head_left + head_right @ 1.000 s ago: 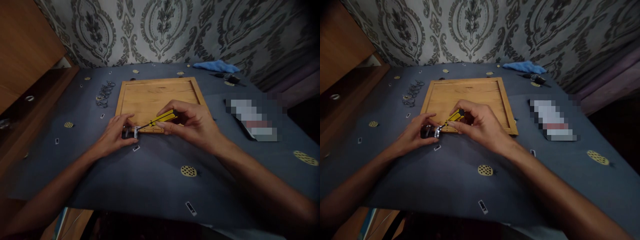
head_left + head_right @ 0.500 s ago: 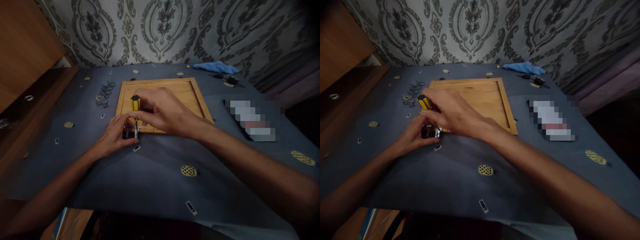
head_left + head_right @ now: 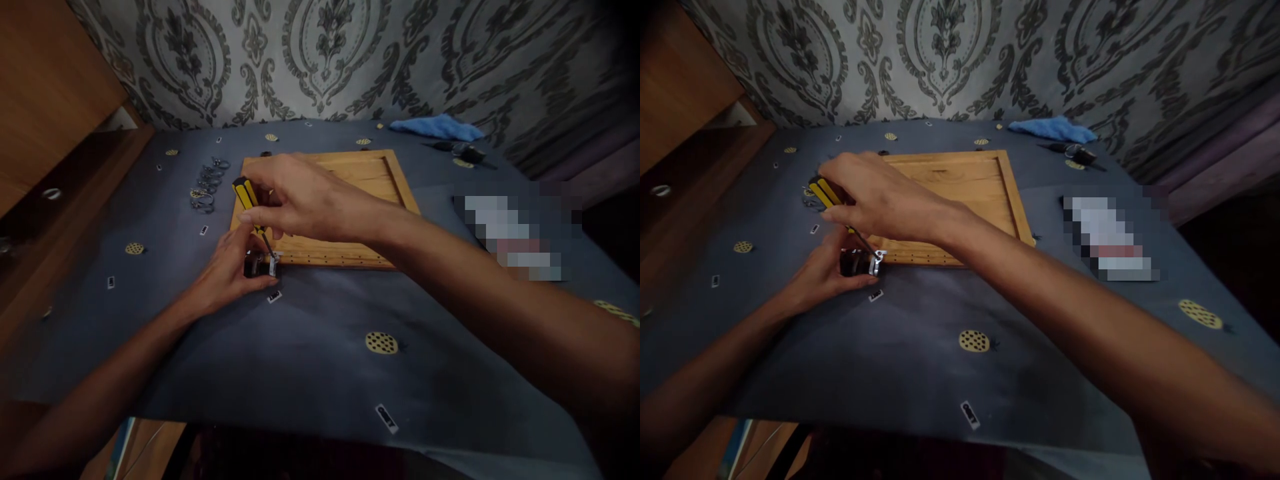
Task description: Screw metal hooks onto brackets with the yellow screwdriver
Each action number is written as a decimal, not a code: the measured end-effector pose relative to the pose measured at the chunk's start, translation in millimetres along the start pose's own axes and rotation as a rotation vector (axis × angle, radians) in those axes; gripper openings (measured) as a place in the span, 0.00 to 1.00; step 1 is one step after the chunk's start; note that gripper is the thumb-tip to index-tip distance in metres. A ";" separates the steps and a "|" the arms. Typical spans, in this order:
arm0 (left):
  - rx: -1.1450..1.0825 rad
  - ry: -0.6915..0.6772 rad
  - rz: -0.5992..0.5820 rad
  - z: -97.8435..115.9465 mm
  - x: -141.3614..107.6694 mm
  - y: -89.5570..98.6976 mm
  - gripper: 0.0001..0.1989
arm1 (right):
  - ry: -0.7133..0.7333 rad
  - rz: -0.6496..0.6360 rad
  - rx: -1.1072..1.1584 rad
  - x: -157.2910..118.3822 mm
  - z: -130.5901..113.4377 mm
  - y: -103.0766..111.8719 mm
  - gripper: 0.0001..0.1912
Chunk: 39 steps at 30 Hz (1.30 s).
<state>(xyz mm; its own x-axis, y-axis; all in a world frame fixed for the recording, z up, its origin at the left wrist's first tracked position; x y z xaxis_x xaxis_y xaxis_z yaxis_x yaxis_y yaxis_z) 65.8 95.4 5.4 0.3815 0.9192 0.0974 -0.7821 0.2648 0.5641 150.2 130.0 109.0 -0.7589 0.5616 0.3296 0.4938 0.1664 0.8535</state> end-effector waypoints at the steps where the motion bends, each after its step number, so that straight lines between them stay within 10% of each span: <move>1: -0.001 0.005 0.000 -0.2 0.1 0.1 0.28 | 0.004 -0.002 -0.009 0.8 -0.1 -0.1 0.18; 16: 0.041 -0.002 0.011 -4.2 0.2 1.8 0.22 | -0.046 -0.018 -0.006 5.0 -0.7 -2.8 0.20; 21: 0.045 0.006 0.004 -3.7 0.1 1.7 0.21 | -0.025 0.035 0.258 0.4 0.4 -12.7 0.07; 29: 0.067 -0.010 -0.002 -4.4 -0.6 2.5 0.22 | 0.062 -0.120 0.611 -6.1 -1.3 -19.7 0.14; 39: 0.093 0.017 -0.012 -4.9 -2.3 2.7 0.24 | 0.142 -0.048 0.630 3.4 -3.7 -16.1 0.05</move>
<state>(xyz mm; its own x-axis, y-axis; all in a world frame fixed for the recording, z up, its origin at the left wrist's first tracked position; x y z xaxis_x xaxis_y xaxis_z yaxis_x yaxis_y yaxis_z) 60.4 95.4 2.6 0.3816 0.9211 0.0769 -0.7280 0.2483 0.6390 138.1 126.3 97.9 -0.8137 0.4364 0.3841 0.5798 0.6568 0.4821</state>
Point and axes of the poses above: each hand's wrist, its own x-axis towards the middle knuckle, its own y-axis out of the back of the hand, z = x × y, the point moved 10 cm from there along x, towards the middle knuckle, and after that the axes turned 11 degrees about -x, right-handed, at the moved point
